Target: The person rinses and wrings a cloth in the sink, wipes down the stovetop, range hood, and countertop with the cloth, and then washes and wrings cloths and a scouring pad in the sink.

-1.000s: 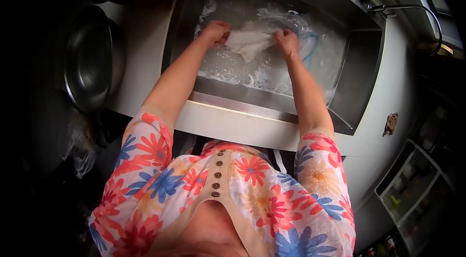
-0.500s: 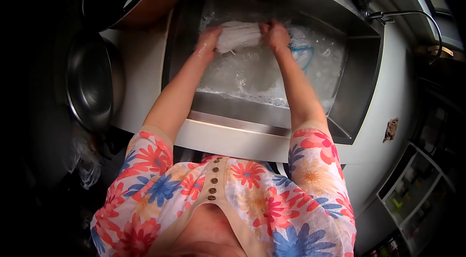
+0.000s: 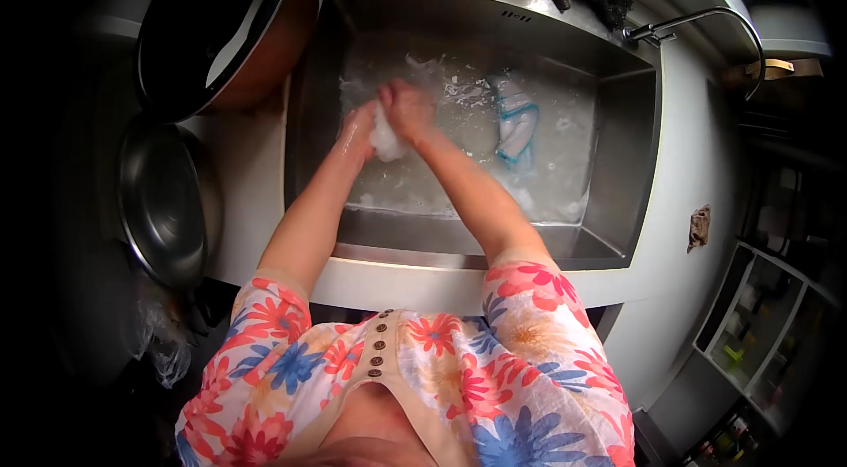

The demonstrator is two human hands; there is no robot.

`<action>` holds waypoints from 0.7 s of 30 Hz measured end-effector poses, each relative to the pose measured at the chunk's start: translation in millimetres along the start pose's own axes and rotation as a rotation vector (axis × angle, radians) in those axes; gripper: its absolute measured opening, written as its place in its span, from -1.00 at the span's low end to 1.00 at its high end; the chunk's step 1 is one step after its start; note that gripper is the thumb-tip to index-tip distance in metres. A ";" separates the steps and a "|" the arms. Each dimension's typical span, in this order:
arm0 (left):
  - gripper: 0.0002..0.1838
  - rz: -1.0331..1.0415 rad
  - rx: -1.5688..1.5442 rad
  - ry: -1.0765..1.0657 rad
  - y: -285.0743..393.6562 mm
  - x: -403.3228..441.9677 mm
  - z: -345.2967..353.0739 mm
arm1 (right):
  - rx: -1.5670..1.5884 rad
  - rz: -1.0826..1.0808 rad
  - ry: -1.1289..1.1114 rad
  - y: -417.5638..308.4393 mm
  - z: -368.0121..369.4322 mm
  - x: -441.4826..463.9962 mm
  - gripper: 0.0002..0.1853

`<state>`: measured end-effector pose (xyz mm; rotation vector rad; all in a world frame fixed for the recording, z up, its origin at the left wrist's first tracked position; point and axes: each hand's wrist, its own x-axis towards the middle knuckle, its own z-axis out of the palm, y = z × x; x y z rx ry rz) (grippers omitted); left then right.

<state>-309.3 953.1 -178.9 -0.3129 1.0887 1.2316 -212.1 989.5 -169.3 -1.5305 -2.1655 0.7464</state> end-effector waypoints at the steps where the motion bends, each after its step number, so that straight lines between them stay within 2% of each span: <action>1: -0.69 0.033 0.079 0.023 7.3 -8.7 7.3 | -0.124 0.090 -0.067 26.6 -4.0 11.1 -0.72; 2: -0.68 0.064 0.158 0.046 11.5 -10.3 7.1 | -0.109 0.134 -0.031 49.6 -14.6 17.6 -0.68; 3: -0.57 0.044 0.164 -0.035 15.8 -0.5 -2.9 | -0.099 0.175 0.002 69.6 -23.9 21.3 -0.65; 6: -0.49 0.193 0.479 0.233 18.0 -21.8 8.7 | -0.075 0.294 0.294 106.0 -28.9 27.7 -0.65; 8: -0.47 -0.016 0.347 0.190 13.1 -17.3 11.9 | 0.020 0.304 0.057 64.0 -13.7 13.8 -0.61; 9: -0.46 -0.121 0.283 0.169 9.8 -13.9 11.4 | 0.119 0.229 -0.026 44.9 -2.3 6.8 -0.64; 12: -0.46 -0.163 -0.004 -0.055 10.2 2.9 -15.0 | 0.275 0.065 -0.145 -39.5 -13.2 -18.8 -0.72; 14: -0.62 -0.225 -0.283 -0.754 -0.3 31.1 -40.2 | 0.262 -0.108 -0.065 -62.7 -17.2 -32.2 -0.68; 15: -0.66 -0.179 -0.184 -0.532 -9.6 33.2 -38.5 | 0.253 -0.198 -0.019 -66.5 -18.6 -34.3 -0.66; 17: -0.75 -0.079 0.013 -0.083 -5.8 -4.4 -2.5 | 0.167 0.008 -0.026 -22.8 -6.0 -9.7 -0.63; 19: -0.67 -0.034 0.035 -0.046 3.5 -11.2 10.3 | -0.102 0.264 -0.162 25.4 -18.2 14.8 -0.62; 21: -0.53 -0.006 0.102 -0.071 9.6 -4.5 5.6 | -0.192 0.291 -0.116 60.2 -43.8 21.1 -0.60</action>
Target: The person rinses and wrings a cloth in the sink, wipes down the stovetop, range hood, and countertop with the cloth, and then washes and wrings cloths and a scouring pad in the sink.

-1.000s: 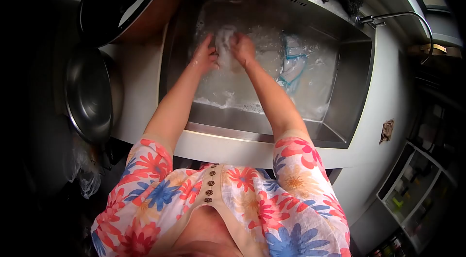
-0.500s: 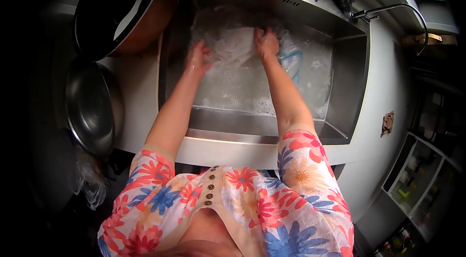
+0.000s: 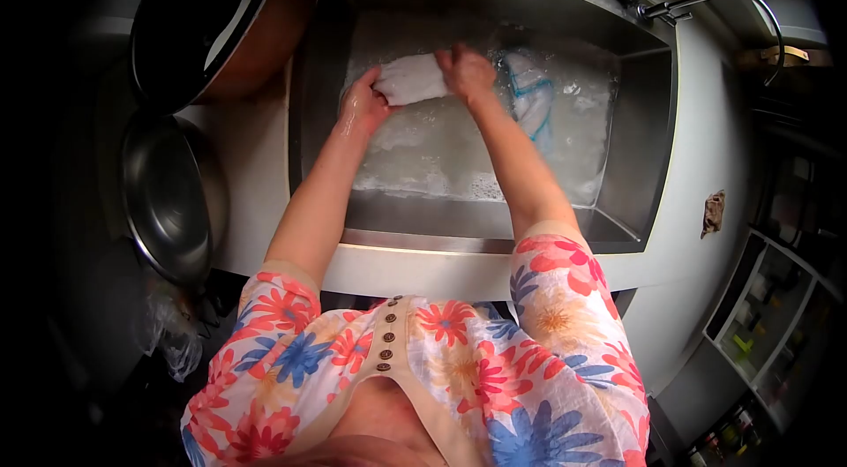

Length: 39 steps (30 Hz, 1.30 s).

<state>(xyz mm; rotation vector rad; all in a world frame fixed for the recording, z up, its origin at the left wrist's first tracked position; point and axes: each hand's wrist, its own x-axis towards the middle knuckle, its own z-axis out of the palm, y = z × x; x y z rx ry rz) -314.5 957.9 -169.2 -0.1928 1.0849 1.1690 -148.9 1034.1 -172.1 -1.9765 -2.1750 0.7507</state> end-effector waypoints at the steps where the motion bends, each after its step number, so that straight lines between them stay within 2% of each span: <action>1: -0.52 -0.039 0.070 0.020 -2.2 4.6 -5.5 | 0.054 0.051 0.110 12.0 0.1 7.0 -0.59; 3: -0.51 -0.113 0.222 0.058 -5.7 10.8 -12.3 | 0.172 0.155 0.337 33.1 15.2 15.2 -0.57; 4: -0.53 -0.143 0.208 0.102 -3.5 5.9 -7.5 | 0.182 0.110 0.306 26.2 32.0 12.3 -0.56; 6: -0.55 -0.203 0.181 0.192 0.4 -8.6 7.2 | 0.297 -0.009 0.075 -10.9 45.8 -12.5 -0.60; 8: -0.53 -0.137 -0.034 0.078 0.7 -0.4 -2.3 | 0.386 -0.158 -0.080 -62.3 32.4 -47.3 -0.62; 9: -0.52 -0.103 -0.149 0.026 -2.8 9.9 -17.8 | 0.401 -0.255 -0.053 -80.4 19.3 -64.9 -0.64; 11: -0.58 -0.054 -0.349 -0.748 -35.2 84.7 -86.5 | 0.433 -0.452 -0.004 -106.5 0.6 -91.9 -0.65; 12: -0.62 -0.021 -0.241 -0.429 -37.0 73.7 -71.9 | 0.412 -0.467 0.072 -96.3 13.2 -84.7 -0.61; 13: -0.66 0.018 -0.139 -0.108 -34.3 56.3 -51.4 | 0.292 -0.322 0.064 -80.8 21.0 -69.7 -0.59; 14: -0.75 0.118 0.205 0.123 -18.2 9.2 -9.0 | 0.170 -0.184 0.054 -59.9 26.1 -50.2 -0.57; 16: -0.73 0.151 0.225 0.173 -4.6 -9.9 7.8 | 0.229 0.039 0.005 -2.1 24.3 -17.5 -0.50; 17: -0.70 0.159 0.236 0.189 -1.8 -13.1 8.2 | 0.220 0.011 0.078 14.3 11.4 -15.3 -0.50; 18: -0.52 0.126 0.531 0.059 -0.2 0.4 -7.8 | 0.233 0.033 0.090 29.1 2.8 -8.7 -0.55; 19: -0.51 0.068 0.478 0.073 -0.2 -5.7 -7.1 | 0.241 0.061 0.105 31.9 -9.4 -8.8 -0.58; 21: -0.47 -0.049 0.390 0.087 0.0 -13.8 3.9 | 0.197 -0.182 0.230 27.7 -17.4 -12.7 -0.67; 22: -0.48 -0.159 0.300 0.023 0.4 -20.8 12.3 | 0.176 -0.301 0.292 14.3 -24.7 -17.7 -0.72; 24: -0.48 -0.372 0.121 -0.095 0.6 -34.6 24.5 | 0.253 -0.548 0.100 -24.5 -39.1 -50.6 -0.82; 26: -0.48 -0.262 0.101 -0.056 -4.9 -31.6 27.7 | 0.335 -0.651 -0.171 -53.6 -54.4 -87.5 -0.87; 27: -0.48 -0.204 0.088 -0.037 -7.0 -26.5 27.5 | 0.324 -0.705 -0.198 -60.3 -62.2 -102.2 -0.88; 28: -0.50 -0.316 -0.090 -0.220 -12.7 -10.9 16.9 | 0.313 -0.757 -0.224 -64.9 -69.1 -116.0 -0.89; 29: -0.51 -0.367 -0.080 -0.232 -10.7 -11.6 15.5 | 0.302 -0.809 -0.251 -68.2 -76.6 -126.0 -0.89; 31: -0.53 -0.470 -0.056 -0.256 -6.1 -13.5 10.9 | 0.408 -0.689 -0.397 -74.4 -98.4 -137.2 -0.86; 32: -0.51 -0.433 -0.044 -0.347 -5.0 -14.0 7.5 | 0.460 -0.627 -0.469 -74.4 -105.0 -139.4 -0.85; 34: -0.49 -0.376 -0.009 -0.542 -7.9 -13.2 5.3 | 0.559 -0.676 -0.433 -66.7 -111.4 -121.9 -0.81; 35: -0.47 -0.351 -0.055 -0.570 -6.3 -25.5 15.2 | 0.605 -0.685 -0.400 -59.3 -116.3 -108.3 -0.79; 37: -0.44 -0.330 -0.139 -0.634 -0.6 -71.6 44.2 | 0.891 -0.360 -0.423 -40.7 -111.1 -73.1 -0.71; 39: -0.48 -0.261 -0.058 -0.626 -7.4 -92.9 52.8 | 1.027 -0.042 -0.605 -28.4 -93.7 -54.8 -0.66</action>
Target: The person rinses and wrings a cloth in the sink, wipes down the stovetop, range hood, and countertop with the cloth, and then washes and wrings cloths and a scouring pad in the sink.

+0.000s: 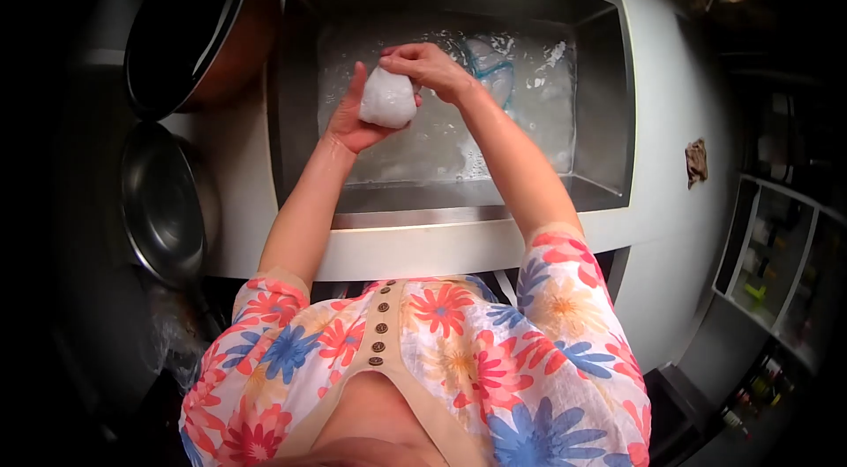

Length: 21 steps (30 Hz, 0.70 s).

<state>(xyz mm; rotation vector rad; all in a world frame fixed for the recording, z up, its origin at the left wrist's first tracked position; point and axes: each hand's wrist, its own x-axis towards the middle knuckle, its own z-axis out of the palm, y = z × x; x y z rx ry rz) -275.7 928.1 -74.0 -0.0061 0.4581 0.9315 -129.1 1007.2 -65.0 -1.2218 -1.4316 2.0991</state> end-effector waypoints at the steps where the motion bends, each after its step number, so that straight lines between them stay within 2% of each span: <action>1: -0.50 0.032 0.047 0.011 -4.5 -2.6 3.8 | 0.189 -0.013 -0.048 18.6 -0.7 7.6 -0.63; 4: -0.51 0.016 0.257 0.127 -14.8 3.4 -1.4 | 0.639 -0.086 -0.290 21.9 10.5 -1.7 -0.56; 5: -0.50 -0.074 0.216 0.014 -9.9 -3.4 15.7 | 0.771 -0.111 -0.389 16.3 16.3 -8.5 -0.54; 8: -0.50 -0.145 0.101 -0.075 -11.5 1.1 10.5 | 0.623 -0.202 -0.311 5.8 11.7 -12.9 -0.52; 9: -0.53 -0.097 0.118 -0.057 -12.9 0.1 11.9 | 0.599 -0.187 -0.237 2.5 12.3 -12.4 -0.58; 12: -0.60 -0.124 0.140 -0.058 -13.4 2.4 9.8 | 0.617 -0.170 -0.148 13.7 10.0 -2.4 -0.65; 16: -0.72 -0.174 0.512 0.134 -16.4 22.2 -10.2 | 0.554 -0.119 0.065 34.5 10.9 12.0 -0.75; 19: -0.77 -0.213 0.937 0.479 -26.3 39.4 -17.7 | 0.325 -0.057 0.346 61.5 13.0 32.1 -0.80; 21: -0.81 0.048 1.230 0.443 -38.5 50.5 -35.3 | 0.306 -0.001 0.479 80.2 13.6 40.5 -0.79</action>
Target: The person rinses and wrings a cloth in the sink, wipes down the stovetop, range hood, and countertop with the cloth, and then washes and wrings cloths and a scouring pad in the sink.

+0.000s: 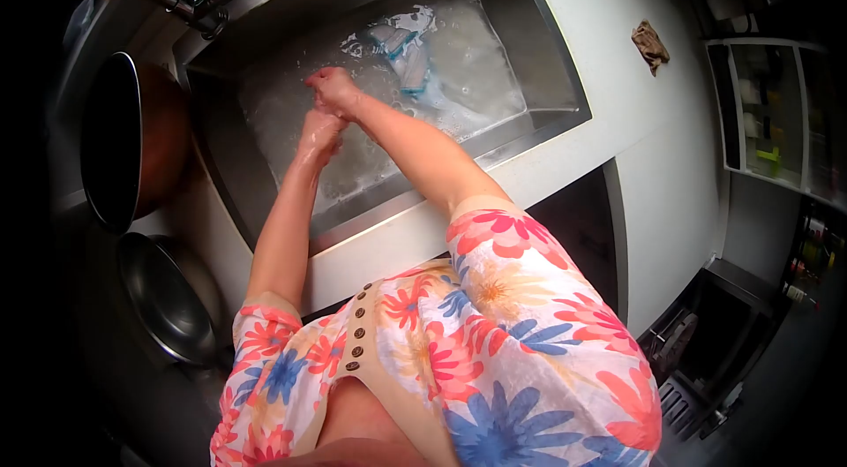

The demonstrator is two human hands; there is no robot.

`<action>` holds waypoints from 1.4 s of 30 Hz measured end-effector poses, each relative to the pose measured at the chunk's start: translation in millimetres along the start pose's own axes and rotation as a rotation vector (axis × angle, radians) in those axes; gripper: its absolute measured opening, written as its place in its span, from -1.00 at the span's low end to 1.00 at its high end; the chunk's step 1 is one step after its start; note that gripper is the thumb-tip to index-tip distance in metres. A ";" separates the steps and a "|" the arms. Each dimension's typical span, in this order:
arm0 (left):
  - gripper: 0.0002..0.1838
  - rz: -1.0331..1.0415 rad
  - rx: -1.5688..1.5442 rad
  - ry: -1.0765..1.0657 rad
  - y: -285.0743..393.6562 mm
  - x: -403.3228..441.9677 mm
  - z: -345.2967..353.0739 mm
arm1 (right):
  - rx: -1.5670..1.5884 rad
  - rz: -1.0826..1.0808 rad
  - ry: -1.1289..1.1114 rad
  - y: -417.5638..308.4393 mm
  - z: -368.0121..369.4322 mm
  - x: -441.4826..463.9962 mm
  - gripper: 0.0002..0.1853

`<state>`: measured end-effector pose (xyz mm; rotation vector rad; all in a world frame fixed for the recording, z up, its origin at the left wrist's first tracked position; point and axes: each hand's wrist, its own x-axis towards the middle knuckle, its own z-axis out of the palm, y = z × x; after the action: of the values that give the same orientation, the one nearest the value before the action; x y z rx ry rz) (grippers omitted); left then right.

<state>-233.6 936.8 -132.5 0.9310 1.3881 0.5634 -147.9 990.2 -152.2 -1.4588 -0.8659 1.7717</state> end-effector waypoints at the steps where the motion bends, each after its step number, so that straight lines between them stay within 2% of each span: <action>1: -0.81 0.142 0.109 0.064 -11.9 7.3 4.7 | 0.030 0.028 0.051 9.6 -0.2 2.3 -0.78; 4: -0.81 0.385 0.598 0.290 -53.4 37.4 7.5 | 0.111 0.116 0.077 9.7 -5.3 2.8 -0.73; 5: -0.81 0.211 0.391 0.160 -35.7 28.3 8.4 | 0.136 0.146 0.065 5.9 -8.6 2.2 -0.70; 7: -0.82 -0.147 -0.020 -0.099 32.2 -16.5 1.6 | 0.205 0.039 -0.164 -22.8 -19.8 -14.0 -0.63; 8: -0.83 -0.165 -0.209 -0.297 45.8 -28.7 -5.3 | 0.235 -0.014 -0.282 -42.8 -27.4 -26.2 -0.60; 9: -0.83 -0.178 -0.449 -0.471 45.3 -33.3 -6.5 | 0.439 0.032 -0.369 -64.0 -32.8 -46.4 -0.59; 11: -0.83 -0.202 -0.925 -0.819 45.8 -38.4 -6.1 | 0.519 -0.015 -0.495 -89.9 -28.1 -75.9 -0.62; 12: -0.82 -0.169 -1.034 -0.901 43.8 -41.3 -0.7 | 0.526 -0.032 -0.567 -89.0 -29.8 -74.1 -0.63; 14: -0.81 -0.165 -0.980 -0.936 41.2 -41.3 1.5 | 0.541 -0.060 -0.707 -80.9 -27.8 -65.0 -0.64; 15: -0.80 -0.166 -0.956 -0.949 38.7 -41.5 0.7 | 0.498 -0.030 -0.633 -75.1 -27.2 -62.8 -0.67; 19: -0.87 -0.284 -0.488 -0.571 31.8 -30.4 2.8 | 0.396 0.052 -0.297 -63.2 -24.0 -60.4 -0.76; 21: -0.89 -0.239 -0.274 -0.430 32.6 -31.1 9.2 | 0.380 0.058 -0.151 -35.7 -22.8 -40.6 -0.78; 22: -0.90 -0.215 -0.168 -0.358 33.1 -31.4 12.5 | -0.217 -0.297 -0.117 -6.7 -24.4 -13.1 -0.82; 23: -0.90 -0.203 -0.070 -0.341 30.6 -29.1 13.0 | -0.815 -0.610 0.127 22.3 -26.1 14.3 -0.83; 25: -0.90 -0.174 0.130 -0.300 18.2 -17.5 9.3 | -1.153 -0.445 0.183 21.2 -25.2 14.8 -0.85; 28: -0.75 0.272 0.467 -0.079 -22.5 5.8 12.2 | 0.321 0.089 0.473 15.5 -6.4 -2.9 -0.87; 31: -0.60 0.317 0.946 0.053 -14.9 7.3 19.2 | 0.151 -0.070 0.683 29.0 -8.9 3.7 -0.87; 34: -0.50 0.253 1.077 0.096 5.0 -0.2 31.3 | 0.154 -0.067 0.515 13.1 -26.7 -18.9 -0.78; 37: -0.43 0.237 0.998 0.020 42.3 -15.2 39.9 | -0.402 -0.341 0.312 5.0 -71.0 -36.2 -0.65; 38: -0.40 0.191 0.841 -0.019 54.6 -21.4 44.0 | -0.282 0.010 0.106 -27.2 -88.5 -69.0 -0.56; 41: -0.39 -0.017 0.354 -0.180 81.9 -32.4 54.8 | -0.139 0.079 -0.165 -50.9 -144.1 -105.9 -0.57; 42: -0.49 -0.013 0.232 -0.184 84.9 -34.4 59.7 | -0.073 -0.001 -0.223 -50.5 -161.5 -112.0 -0.60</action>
<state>-164.9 942.3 -47.6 1.1301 1.3092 0.3020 31.9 937.0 -74.8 -1.3214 -1.0543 1.9459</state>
